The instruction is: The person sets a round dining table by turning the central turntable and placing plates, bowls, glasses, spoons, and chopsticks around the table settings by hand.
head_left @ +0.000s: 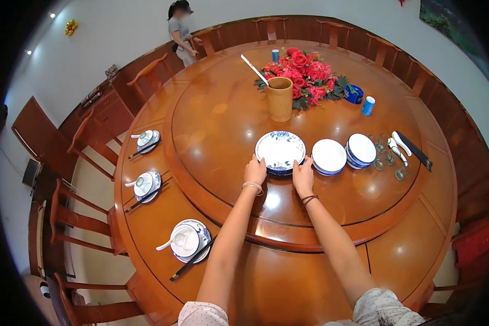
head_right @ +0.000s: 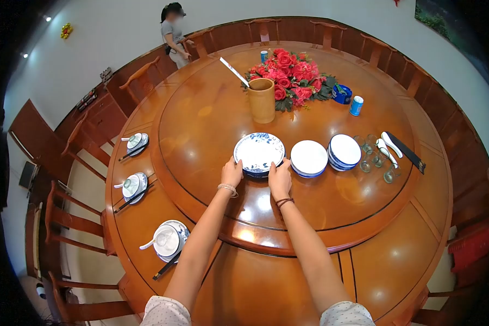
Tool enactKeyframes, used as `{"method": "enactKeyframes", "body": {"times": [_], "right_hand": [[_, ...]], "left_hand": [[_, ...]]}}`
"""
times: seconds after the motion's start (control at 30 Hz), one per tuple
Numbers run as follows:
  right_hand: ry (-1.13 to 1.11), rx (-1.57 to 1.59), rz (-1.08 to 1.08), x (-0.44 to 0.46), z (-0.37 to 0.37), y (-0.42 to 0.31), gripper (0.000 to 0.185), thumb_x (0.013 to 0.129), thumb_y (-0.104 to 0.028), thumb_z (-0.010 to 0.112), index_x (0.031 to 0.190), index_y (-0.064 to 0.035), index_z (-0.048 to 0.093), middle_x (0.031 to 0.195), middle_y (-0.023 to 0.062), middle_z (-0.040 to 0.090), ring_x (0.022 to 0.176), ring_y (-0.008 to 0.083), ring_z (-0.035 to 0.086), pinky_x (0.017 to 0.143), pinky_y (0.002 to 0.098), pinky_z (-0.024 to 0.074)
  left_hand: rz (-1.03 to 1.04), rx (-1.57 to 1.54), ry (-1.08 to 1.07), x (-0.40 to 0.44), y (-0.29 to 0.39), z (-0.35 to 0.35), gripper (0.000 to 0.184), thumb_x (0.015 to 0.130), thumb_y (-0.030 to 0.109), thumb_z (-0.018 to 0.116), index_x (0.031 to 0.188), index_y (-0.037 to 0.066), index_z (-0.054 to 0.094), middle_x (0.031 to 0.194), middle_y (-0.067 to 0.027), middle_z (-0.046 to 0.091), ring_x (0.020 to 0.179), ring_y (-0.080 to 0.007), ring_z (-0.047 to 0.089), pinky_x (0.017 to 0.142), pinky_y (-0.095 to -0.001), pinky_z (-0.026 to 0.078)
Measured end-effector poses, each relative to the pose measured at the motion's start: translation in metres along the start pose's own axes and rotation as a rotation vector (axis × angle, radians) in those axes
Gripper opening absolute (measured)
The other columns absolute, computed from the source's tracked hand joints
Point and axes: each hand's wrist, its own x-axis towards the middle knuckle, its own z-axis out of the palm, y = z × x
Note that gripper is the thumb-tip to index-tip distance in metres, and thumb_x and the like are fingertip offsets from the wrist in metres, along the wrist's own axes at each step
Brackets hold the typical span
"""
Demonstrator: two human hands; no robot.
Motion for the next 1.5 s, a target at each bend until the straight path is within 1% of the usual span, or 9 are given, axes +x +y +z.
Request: {"method": "enactKeyframes", "body": {"times": [0.13, 0.23, 0.3, 0.43, 0.57, 0.6, 0.67, 0.83, 1.5], "right_hand": [[-0.130, 0.000, -0.028, -0.018, -0.028, -0.008, 0.065, 0.083, -0.034, 0.055, 0.129, 0.0043, 0.029, 0.078, 0.0163, 0.063, 0.076, 0.0314, 0.060, 0.068, 0.0384, 0.0451], [-0.280, 0.035, -0.167, -0.067, -0.065, 0.012, 0.067, 0.083, -0.030, 0.058, 0.131, 0.0042, 0.026, 0.075, 0.0138, 0.060, 0.067, 0.0268, 0.059, 0.063, 0.0353, 0.0456], [-0.178, -0.146, -0.549, -0.116, -0.104, 0.037, 0.056, 0.081, -0.020, 0.061, 0.126, 0.0017, 0.038, 0.093, 0.0162, 0.058, 0.087, 0.0291, 0.056, 0.075, 0.0352, 0.0436], [-0.274, -0.578, -0.493, -0.189, -0.165, 0.078, 0.051, 0.082, -0.027, 0.058, 0.123, -0.0005, 0.044, 0.134, 0.0155, 0.036, 0.126, 0.0309, 0.031, 0.102, 0.0452, 0.0218], [-0.377, -0.663, -0.436, -0.187, -0.163, 0.072, 0.061, 0.081, -0.033, 0.057, 0.127, 0.0015, 0.038, 0.137, 0.0184, 0.029, 0.127, 0.0334, 0.027, 0.102, 0.0497, 0.0211], [-0.411, -0.686, -0.440, -0.187, -0.165, 0.070, 0.063, 0.081, -0.035, 0.058, 0.128, 0.0016, 0.036, 0.137, 0.0189, 0.029, 0.127, 0.0337, 0.027, 0.101, 0.0504, 0.0231], [-0.437, -0.713, -0.449, -0.182, -0.165, 0.064, 0.066, 0.080, -0.036, 0.058, 0.129, 0.0017, 0.035, 0.138, 0.0193, 0.028, 0.127, 0.0340, 0.027, 0.100, 0.0512, 0.0251], [-0.569, -0.896, -0.375, -0.182, -0.161, 0.044, 0.075, 0.075, -0.034, 0.062, 0.132, 0.0020, 0.028, 0.140, 0.0185, 0.023, 0.128, 0.0330, 0.025, 0.098, 0.0517, 0.0304], [-0.436, -0.899, -0.278, -0.211, -0.081, -0.012, 0.077, 0.068, -0.026, 0.064, 0.130, 0.0037, 0.031, 0.138, 0.0194, 0.027, 0.125, 0.0343, 0.031, 0.098, 0.0429, 0.0336]], "left_hand": [[-0.128, -0.068, -0.133, -0.012, 0.032, -0.024, 0.067, 0.089, 0.037, 0.041, 0.123, -0.019, 0.025, 0.055, -0.0149, 0.059, 0.060, -0.0267, 0.062, 0.063, -0.0339, 0.048], [-0.223, -0.167, -0.123, -0.049, 0.036, -0.041, 0.065, 0.089, 0.036, 0.043, 0.127, -0.014, 0.025, 0.054, -0.0132, 0.059, 0.057, -0.0208, 0.062, 0.058, -0.0318, 0.049], [-0.065, -0.172, -0.067, -0.099, 0.024, -0.055, 0.058, 0.089, 0.031, 0.047, 0.129, -0.007, 0.029, 0.055, -0.0115, 0.059, 0.055, -0.0191, 0.061, 0.054, -0.0298, 0.048], [-0.017, -0.387, 0.087, -0.270, -0.020, -0.103, 0.041, 0.086, 0.014, 0.054, 0.124, 0.003, 0.043, 0.055, -0.0056, 0.056, 0.045, -0.0106, 0.049, 0.043, -0.0281, 0.038], [-0.628, -0.345, 0.157, -0.477, -0.038, -0.172, 0.026, 0.086, 0.016, 0.054, 0.109, 0.004, 0.053, 0.079, -0.0130, 0.065, 0.060, -0.0109, 0.059, 0.052, -0.0232, 0.044], [-0.442, -0.214, 0.324, -0.524, -0.047, -0.176, 0.024, 0.087, 0.017, 0.054, 0.107, 0.004, 0.054, 0.074, -0.0107, 0.064, 0.054, -0.0080, 0.056, 0.048, -0.0227, 0.043], [-0.775, -0.200, 0.287, -0.581, -0.018, -0.204, 0.021, 0.086, 0.019, 0.054, 0.101, 0.004, 0.058, 0.064, -0.0061, 0.061, 0.050, -0.0065, 0.055, 0.044, -0.0237, 0.042], [-0.502, 0.066, 0.122, -0.584, 0.019, -0.209, 0.022, 0.084, 0.022, 0.056, 0.099, 0.006, 0.058, 0.055, -0.0111, 0.056, 0.049, -0.0229, 0.056, 0.046, -0.0319, 0.042], [-0.438, 0.012, 0.323, -0.503, -0.008, -0.324, 0.020, 0.086, 0.016, 0.052, 0.090, 0.000, 0.062, 0.062, -0.0080, 0.060, 0.055, -0.0139, 0.059, 0.052, -0.0260, 0.045]]}}
